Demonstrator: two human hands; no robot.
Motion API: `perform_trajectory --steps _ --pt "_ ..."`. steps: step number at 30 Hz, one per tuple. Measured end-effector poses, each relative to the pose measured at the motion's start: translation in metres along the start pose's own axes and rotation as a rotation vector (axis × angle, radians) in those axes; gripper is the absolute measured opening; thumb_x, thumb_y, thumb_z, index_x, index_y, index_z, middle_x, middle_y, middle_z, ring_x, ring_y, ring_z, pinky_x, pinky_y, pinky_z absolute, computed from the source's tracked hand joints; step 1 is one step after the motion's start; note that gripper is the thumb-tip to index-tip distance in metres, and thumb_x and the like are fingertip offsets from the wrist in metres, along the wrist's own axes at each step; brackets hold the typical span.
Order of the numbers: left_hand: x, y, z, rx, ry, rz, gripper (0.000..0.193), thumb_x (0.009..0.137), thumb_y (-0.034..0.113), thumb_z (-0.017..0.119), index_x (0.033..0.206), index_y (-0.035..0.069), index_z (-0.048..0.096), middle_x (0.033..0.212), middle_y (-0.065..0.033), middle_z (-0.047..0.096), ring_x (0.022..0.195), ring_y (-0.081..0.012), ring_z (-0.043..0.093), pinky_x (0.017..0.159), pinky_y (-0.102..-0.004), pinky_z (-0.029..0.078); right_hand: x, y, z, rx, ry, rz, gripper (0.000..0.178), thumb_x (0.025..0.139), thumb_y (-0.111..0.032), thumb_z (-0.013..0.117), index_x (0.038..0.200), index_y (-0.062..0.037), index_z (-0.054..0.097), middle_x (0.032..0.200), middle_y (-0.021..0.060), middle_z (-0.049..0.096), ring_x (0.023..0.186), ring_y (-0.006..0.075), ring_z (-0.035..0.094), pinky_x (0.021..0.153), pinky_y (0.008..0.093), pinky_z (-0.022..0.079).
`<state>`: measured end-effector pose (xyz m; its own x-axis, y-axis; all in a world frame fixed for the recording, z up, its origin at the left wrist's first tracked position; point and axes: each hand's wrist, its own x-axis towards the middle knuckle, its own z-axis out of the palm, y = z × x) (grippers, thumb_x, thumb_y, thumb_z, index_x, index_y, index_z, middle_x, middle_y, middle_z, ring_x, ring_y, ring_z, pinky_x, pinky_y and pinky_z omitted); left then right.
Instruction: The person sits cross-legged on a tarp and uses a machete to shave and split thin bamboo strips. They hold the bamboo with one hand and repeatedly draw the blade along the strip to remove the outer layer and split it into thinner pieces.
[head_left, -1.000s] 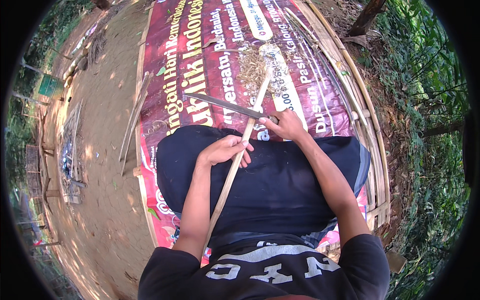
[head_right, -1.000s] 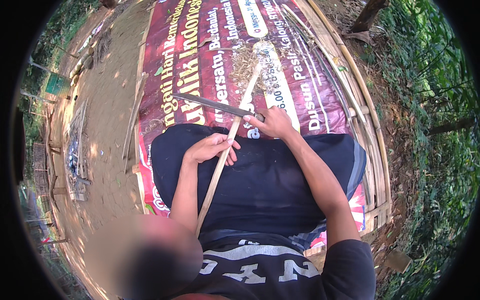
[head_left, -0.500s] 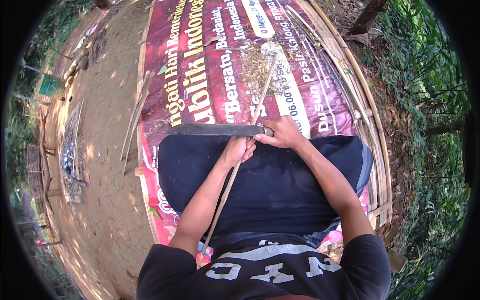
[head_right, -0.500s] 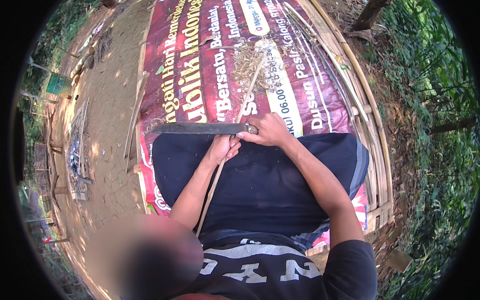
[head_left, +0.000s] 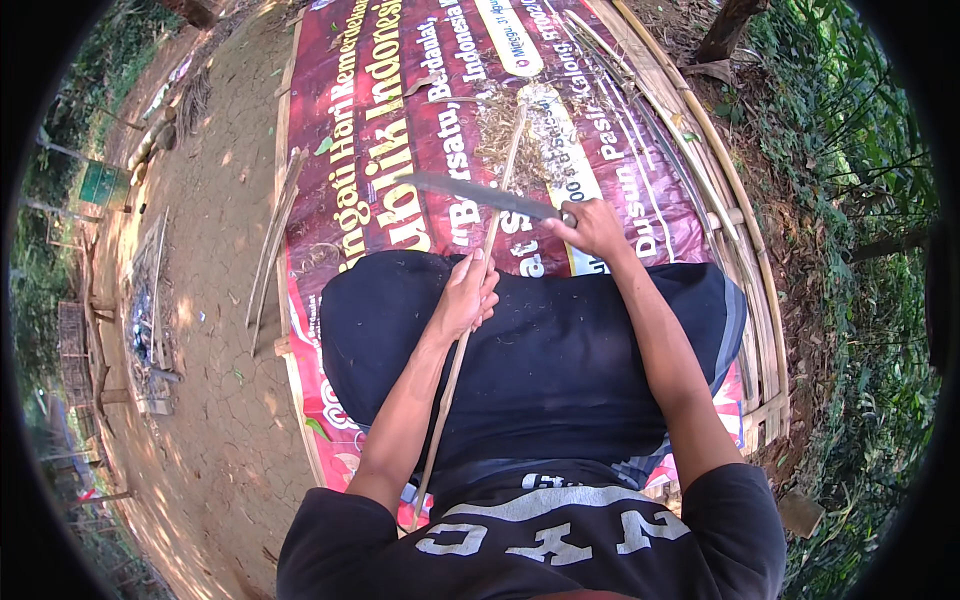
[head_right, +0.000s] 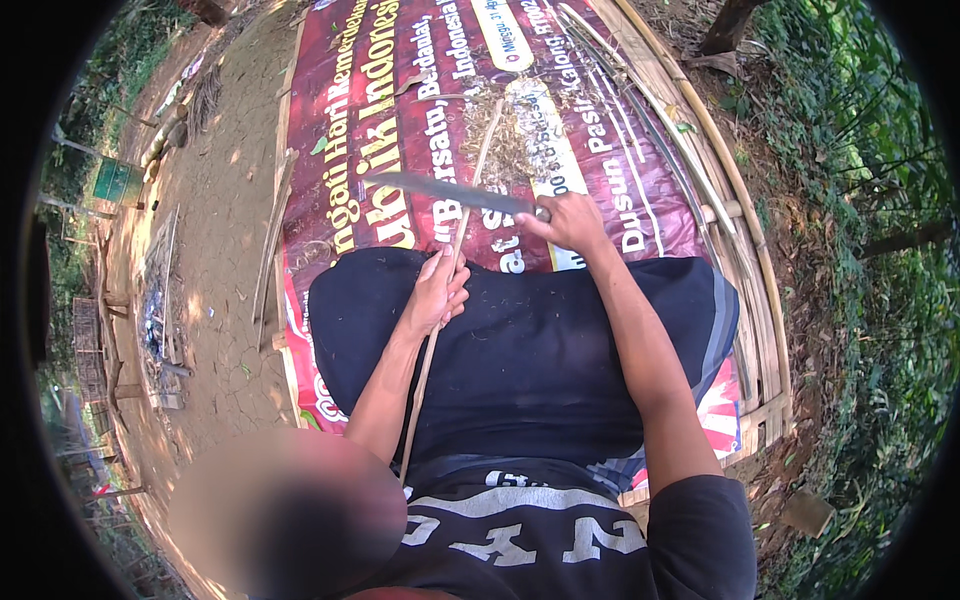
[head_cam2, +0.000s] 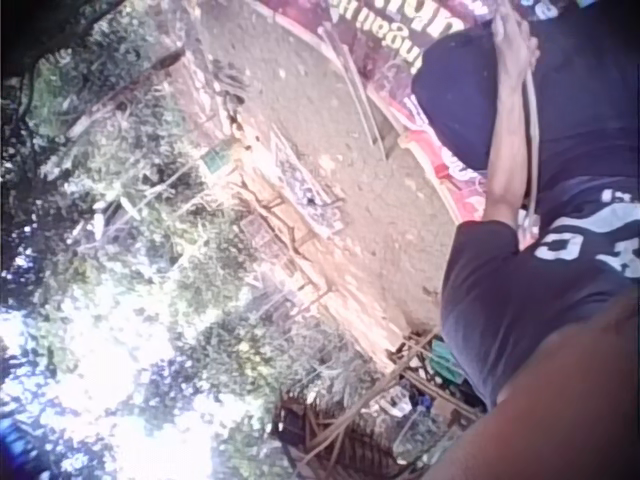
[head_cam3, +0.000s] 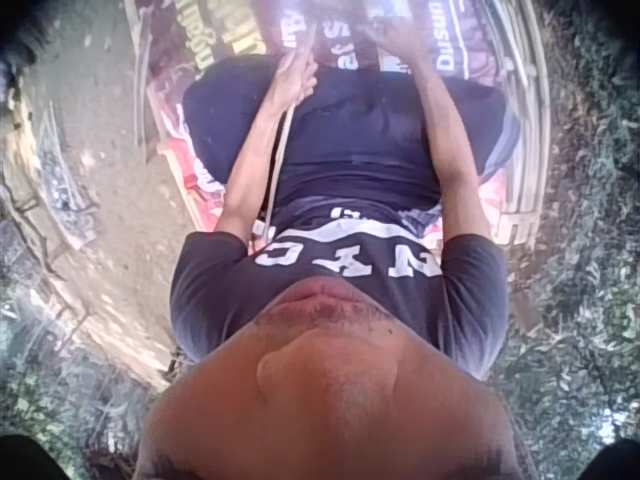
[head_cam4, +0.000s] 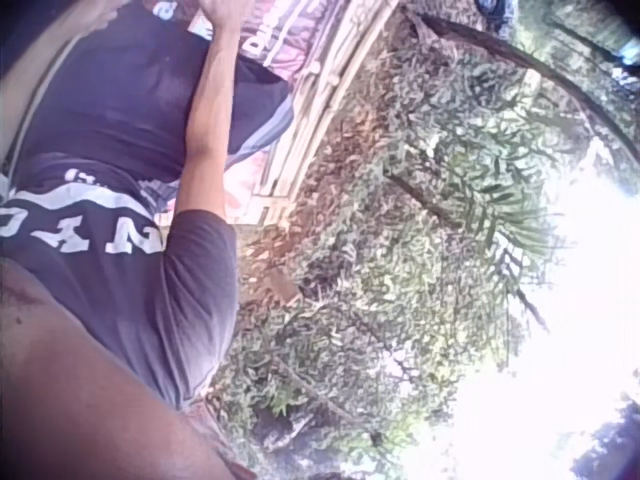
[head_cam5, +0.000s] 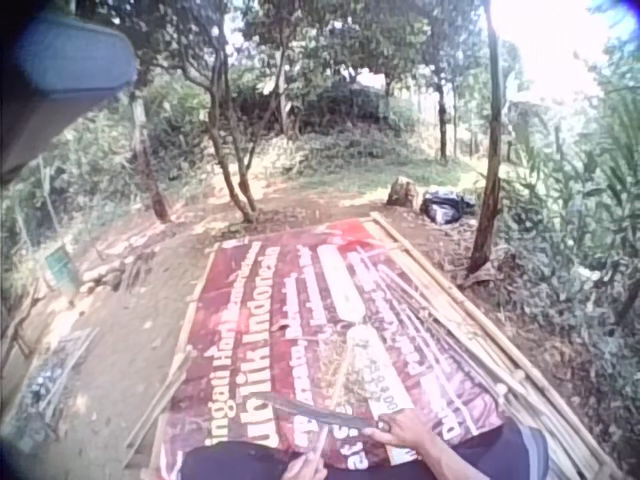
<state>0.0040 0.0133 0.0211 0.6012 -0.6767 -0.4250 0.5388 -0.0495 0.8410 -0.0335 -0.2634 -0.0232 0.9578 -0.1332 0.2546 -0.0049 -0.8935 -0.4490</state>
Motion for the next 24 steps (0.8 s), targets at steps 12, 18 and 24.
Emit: perform_trajectory --steps 12,18,24 --pt "0.02 0.003 0.0 -0.262 -0.059 0.011 0.035 0.109 0.038 0.037 0.097 0.008 0.049 0.064 0.0004 0.043 0.037 -0.0074 0.035 0.031 -0.0215 0.029 -0.004 0.036 -0.031 0.325 0.222 0.379 0.063 0.099 -0.048 0.054 0.072 0.0081 0.059 0.056 0.0238 0.05 0.051 0.0357 0.046 0.056 0.0484 0.036" --pt "0.026 -0.001 0.002 -0.156 -0.043 -0.008 0.034 0.108 0.036 0.04 0.093 0.008 0.051 0.062 0.002 0.039 0.039 -0.0064 0.034 0.035 -0.0215 0.029 -0.009 -0.058 -0.011 0.192 -0.161 -0.032 0.064 0.09 -0.063 0.058 0.074 -0.0022 0.072 0.052 0.018 0.055 0.053 0.0385 0.059 0.055 0.0465 0.047" --pt "0.019 -0.013 0.001 -0.194 0.013 -0.071 0.033 0.106 0.037 0.045 0.09 0.009 0.053 0.062 0.0044 0.035 0.043 -0.004 0.032 0.038 -0.0212 0.027 -0.015 -0.072 -0.003 0.155 -0.229 -0.181 0.065 0.088 -0.065 0.058 0.072 -0.0039 0.07 0.051 0.0175 0.057 0.053 0.0384 0.061 0.055 0.047 0.049"
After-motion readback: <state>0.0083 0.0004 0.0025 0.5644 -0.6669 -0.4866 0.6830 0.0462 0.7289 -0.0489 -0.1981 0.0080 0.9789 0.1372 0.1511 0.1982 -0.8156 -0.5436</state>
